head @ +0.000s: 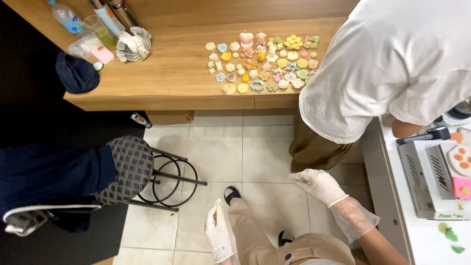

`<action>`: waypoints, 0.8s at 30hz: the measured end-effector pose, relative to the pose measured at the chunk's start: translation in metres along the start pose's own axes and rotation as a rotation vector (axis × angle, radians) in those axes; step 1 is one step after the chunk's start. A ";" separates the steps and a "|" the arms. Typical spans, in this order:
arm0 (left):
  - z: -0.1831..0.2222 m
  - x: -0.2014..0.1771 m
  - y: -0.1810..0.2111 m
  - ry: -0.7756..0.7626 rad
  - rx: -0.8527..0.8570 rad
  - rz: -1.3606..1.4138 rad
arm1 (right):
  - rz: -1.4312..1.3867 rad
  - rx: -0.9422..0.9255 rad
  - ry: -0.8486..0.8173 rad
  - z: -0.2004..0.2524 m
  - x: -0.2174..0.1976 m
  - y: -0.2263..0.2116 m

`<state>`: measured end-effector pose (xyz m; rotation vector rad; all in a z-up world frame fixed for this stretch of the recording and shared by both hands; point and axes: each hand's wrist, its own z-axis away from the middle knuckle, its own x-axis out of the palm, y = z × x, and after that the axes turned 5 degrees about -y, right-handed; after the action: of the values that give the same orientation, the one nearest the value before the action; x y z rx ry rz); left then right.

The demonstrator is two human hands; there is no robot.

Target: Picking up small wax flower candle decorations from a storage shelf and arranging them on a workspace.

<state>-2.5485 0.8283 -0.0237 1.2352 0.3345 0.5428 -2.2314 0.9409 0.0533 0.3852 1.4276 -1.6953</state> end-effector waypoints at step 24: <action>-0.350 0.053 0.118 -0.338 0.098 -0.175 | 0.026 -0.021 0.227 -0.233 -0.015 -0.145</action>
<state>-2.7113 1.1635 -0.0159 1.3521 0.1817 0.1637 -2.3989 1.1553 0.0884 0.5978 1.5945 -1.6553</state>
